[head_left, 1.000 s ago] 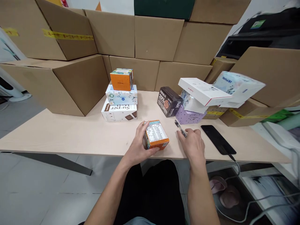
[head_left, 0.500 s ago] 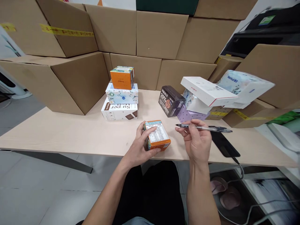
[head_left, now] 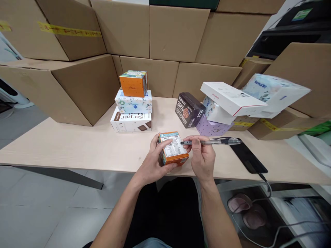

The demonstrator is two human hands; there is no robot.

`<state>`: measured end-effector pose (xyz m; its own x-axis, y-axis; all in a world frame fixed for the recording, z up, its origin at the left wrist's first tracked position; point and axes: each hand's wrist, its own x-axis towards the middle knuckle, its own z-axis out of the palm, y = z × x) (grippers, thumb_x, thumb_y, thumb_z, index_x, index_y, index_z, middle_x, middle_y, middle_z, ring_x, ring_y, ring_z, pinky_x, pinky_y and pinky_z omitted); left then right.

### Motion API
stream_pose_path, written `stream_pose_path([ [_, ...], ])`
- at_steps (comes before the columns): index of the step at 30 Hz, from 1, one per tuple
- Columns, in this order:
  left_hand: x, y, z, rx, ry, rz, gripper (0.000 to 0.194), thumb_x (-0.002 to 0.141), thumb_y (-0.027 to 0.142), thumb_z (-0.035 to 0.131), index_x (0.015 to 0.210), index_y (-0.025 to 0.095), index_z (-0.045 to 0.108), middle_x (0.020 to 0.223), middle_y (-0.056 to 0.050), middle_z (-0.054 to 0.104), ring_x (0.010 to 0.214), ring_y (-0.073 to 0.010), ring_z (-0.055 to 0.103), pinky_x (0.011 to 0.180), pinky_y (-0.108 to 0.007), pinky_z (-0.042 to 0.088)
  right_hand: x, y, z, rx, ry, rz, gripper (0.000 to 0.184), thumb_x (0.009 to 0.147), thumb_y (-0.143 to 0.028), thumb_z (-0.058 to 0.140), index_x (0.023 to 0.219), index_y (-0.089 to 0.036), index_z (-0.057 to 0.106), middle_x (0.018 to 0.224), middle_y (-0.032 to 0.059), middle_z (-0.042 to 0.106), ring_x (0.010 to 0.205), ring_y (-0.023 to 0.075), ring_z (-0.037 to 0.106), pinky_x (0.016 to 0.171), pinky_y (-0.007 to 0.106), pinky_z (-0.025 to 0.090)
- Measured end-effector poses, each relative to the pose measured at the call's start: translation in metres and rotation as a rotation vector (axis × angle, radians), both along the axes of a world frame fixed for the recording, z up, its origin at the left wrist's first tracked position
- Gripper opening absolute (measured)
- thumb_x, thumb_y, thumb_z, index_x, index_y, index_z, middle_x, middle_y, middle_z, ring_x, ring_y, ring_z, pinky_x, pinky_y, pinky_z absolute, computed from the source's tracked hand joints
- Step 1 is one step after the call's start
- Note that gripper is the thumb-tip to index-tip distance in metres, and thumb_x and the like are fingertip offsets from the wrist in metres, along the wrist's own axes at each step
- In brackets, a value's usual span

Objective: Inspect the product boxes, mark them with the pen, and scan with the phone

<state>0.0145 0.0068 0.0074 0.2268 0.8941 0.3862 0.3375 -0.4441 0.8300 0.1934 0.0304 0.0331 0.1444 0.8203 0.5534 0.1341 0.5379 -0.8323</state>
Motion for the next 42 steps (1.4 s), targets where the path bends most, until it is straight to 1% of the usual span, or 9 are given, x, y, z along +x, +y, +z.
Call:
stream_pose_path([
  [17, 0.0, 0.0, 0.0, 0.0, 0.01, -0.013, 0.073, 0.081, 0.029, 0.079, 0.144, 0.032, 0.044, 0.163, -0.01, 0.016, 0.157, -0.0352, 0.015, 0.126, -0.054, 0.026, 0.0, 0.002, 0.001, -0.022, -0.15, -0.03, 0.023, 0.102, -0.039, 0.051, 0.094, -0.021, 0.063, 0.09, 0.001, 0.071, 0.07, 0.0119, 0.064, 0.067, 0.027, 0.052],
  [21, 0.0, 0.0, 0.001, 0.0, 0.013, -0.012, 0.073, 0.081, 0.029, 0.079, 0.144, 0.031, 0.044, 0.163, -0.01, 0.016, 0.157, -0.0342, 0.014, 0.126, -0.052, 0.024, -0.002, 0.002, 0.003, -0.035, -0.031, -0.018, 0.024, 0.101, -0.041, 0.052, 0.093, -0.021, 0.061, 0.089, 0.0009, 0.07, 0.069, 0.011, 0.064, 0.064, 0.025, 0.051],
  [23, -0.001, -0.001, 0.001, 0.011, 0.016, -0.014, 0.073, 0.081, 0.029, 0.079, 0.144, 0.031, 0.044, 0.163, -0.011, 0.017, 0.157, -0.0335, 0.014, 0.127, -0.052, 0.023, 0.003, 0.003, 0.005, -0.035, 0.084, -0.077, 0.027, 0.101, -0.045, 0.05, 0.091, -0.02, 0.057, 0.087, 0.0008, 0.067, 0.064, 0.0105, 0.061, 0.059, 0.024, 0.048],
  [25, -0.001, -0.001, 0.002, 0.021, 0.017, -0.017, 0.073, 0.081, 0.03, 0.079, 0.145, 0.031, 0.043, 0.162, -0.011, 0.018, 0.157, -0.0332, 0.014, 0.127, -0.052, 0.023, 0.014, 0.006, 0.007, -0.041, 0.082, -0.181, 0.031, 0.1, -0.049, 0.049, 0.088, -0.021, 0.055, 0.08, -0.0007, 0.064, 0.059, 0.0101, 0.056, 0.055, 0.024, 0.044],
  [27, -0.001, -0.001, 0.002, 0.02, 0.021, -0.012, 0.073, 0.082, 0.03, 0.078, 0.145, 0.031, 0.042, 0.163, -0.011, 0.018, 0.157, -0.0335, 0.014, 0.127, -0.052, 0.024, 0.029, 0.01, 0.007, -0.104, -0.115, -0.243, 0.033, 0.099, -0.052, 0.05, 0.09, -0.021, 0.058, 0.071, -0.003, 0.059, 0.057, 0.0112, 0.052, 0.056, 0.025, 0.04],
  [30, 0.0, -0.002, 0.004, -0.006, 0.029, 0.008, 0.074, 0.082, 0.032, 0.078, 0.146, 0.031, 0.041, 0.163, -0.011, 0.017, 0.157, -0.0343, 0.015, 0.126, -0.052, 0.025, 0.048, 0.016, 0.004, -0.302, -0.586, -0.194, 0.031, 0.094, -0.051, 0.058, 0.1, -0.021, 0.065, 0.059, -0.0046, 0.055, 0.057, 0.015, 0.052, 0.06, 0.027, 0.036],
  [34, -0.001, -0.001, 0.005, -0.023, 0.046, 0.018, 0.074, 0.081, 0.034, 0.078, 0.145, 0.031, 0.041, 0.163, -0.011, 0.018, 0.156, -0.0356, 0.018, 0.125, -0.053, 0.026, 0.048, 0.023, -0.001, -0.524, -1.008, -0.249, 0.027, 0.093, -0.047, 0.06, 0.096, -0.021, 0.067, 0.069, 0.0032, 0.066, 0.069, 0.0214, 0.061, 0.059, 0.028, 0.03],
  [38, -0.002, 0.0, 0.003, 0.001, 0.061, 0.028, 0.074, 0.082, 0.034, 0.078, 0.146, 0.033, 0.04, 0.163, -0.01, 0.019, 0.156, -0.0343, 0.017, 0.125, -0.052, 0.027, 0.039, 0.023, -0.005, -0.615, -1.13, -0.324, 0.029, 0.095, -0.047, 0.057, 0.091, -0.021, 0.066, 0.082, 0.0091, 0.072, 0.076, 0.0239, 0.065, 0.06, 0.029, 0.029],
  [42, -0.002, 0.001, 0.002, 0.028, 0.066, 0.024, 0.075, 0.083, 0.031, 0.077, 0.147, 0.036, 0.038, 0.162, -0.008, 0.02, 0.156, -0.0321, 0.019, 0.125, -0.051, 0.027, 0.051, 0.015, -0.007, -0.558, -1.061, -0.314, 0.033, 0.096, -0.05, 0.056, 0.096, -0.019, 0.067, 0.094, 0.0103, 0.073, 0.085, 0.0243, 0.067, 0.069, 0.031, 0.039],
])
